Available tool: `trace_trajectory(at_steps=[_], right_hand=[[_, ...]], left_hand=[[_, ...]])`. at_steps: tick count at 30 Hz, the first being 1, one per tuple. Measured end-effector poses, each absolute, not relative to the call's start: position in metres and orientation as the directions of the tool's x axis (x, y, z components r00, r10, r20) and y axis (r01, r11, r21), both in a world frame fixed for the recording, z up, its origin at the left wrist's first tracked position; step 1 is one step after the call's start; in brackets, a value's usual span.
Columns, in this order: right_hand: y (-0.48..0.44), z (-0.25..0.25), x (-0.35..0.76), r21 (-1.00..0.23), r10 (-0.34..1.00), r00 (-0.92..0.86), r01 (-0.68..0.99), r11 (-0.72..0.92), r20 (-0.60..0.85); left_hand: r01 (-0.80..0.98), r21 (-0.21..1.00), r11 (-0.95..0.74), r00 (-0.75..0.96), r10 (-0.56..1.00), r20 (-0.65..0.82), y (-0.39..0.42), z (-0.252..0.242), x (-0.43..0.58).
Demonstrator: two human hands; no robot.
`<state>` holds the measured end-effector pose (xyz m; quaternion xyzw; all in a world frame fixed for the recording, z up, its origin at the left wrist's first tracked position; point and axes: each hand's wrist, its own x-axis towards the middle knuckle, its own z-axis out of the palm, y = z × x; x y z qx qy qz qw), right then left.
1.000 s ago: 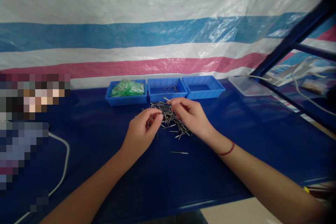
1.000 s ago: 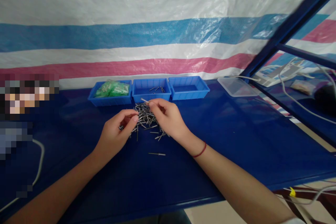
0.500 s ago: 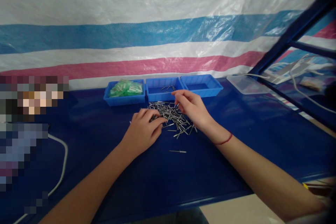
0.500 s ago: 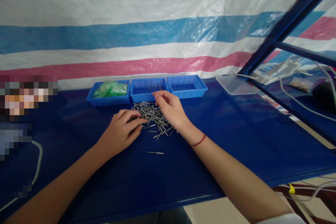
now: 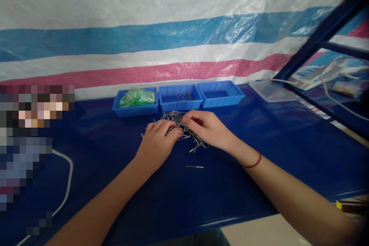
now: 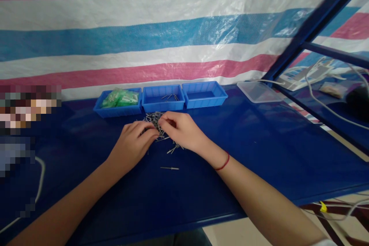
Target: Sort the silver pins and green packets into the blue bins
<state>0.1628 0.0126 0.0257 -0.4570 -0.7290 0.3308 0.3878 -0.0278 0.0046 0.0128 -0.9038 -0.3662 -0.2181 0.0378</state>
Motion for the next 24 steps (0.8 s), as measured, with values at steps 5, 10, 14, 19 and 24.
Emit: trace_trajectory(at_steps=[5, 10, 14, 19, 24], right_hand=[[0.006, 0.028, 0.159, -0.722, 0.856, -0.445, 0.497, 0.481, 0.264], [0.006, 0.024, 0.156, -0.813, 0.853, -0.470, 0.392, 0.431, 0.226], [0.004, 0.023, 0.155, -0.852, 0.865, -0.456, 0.349, 0.390, 0.210], [0.002, 0.022, 0.152, -0.887, 0.900, -0.384, 0.313, 0.338, 0.207], [-0.002, 0.025, 0.149, -0.859, 0.899, -0.322, 0.320, 0.399, 0.298]], left_hand=[[0.676, 0.280, -0.682, 0.530, 0.714, 0.458, 0.005, 0.023, -0.038], [0.648, 0.509, -0.567, 0.347, 0.814, 0.465, -0.001, 0.021, -0.036], [0.576, 0.636, -0.513, 0.283, 0.855, 0.434, -0.001, 0.020, -0.036], [0.554, 0.649, -0.522, 0.303, 0.852, 0.427, 0.001, 0.020, -0.039], [0.548, 0.659, -0.515, 0.316, 0.857, 0.407, 0.002, 0.019, -0.039]])
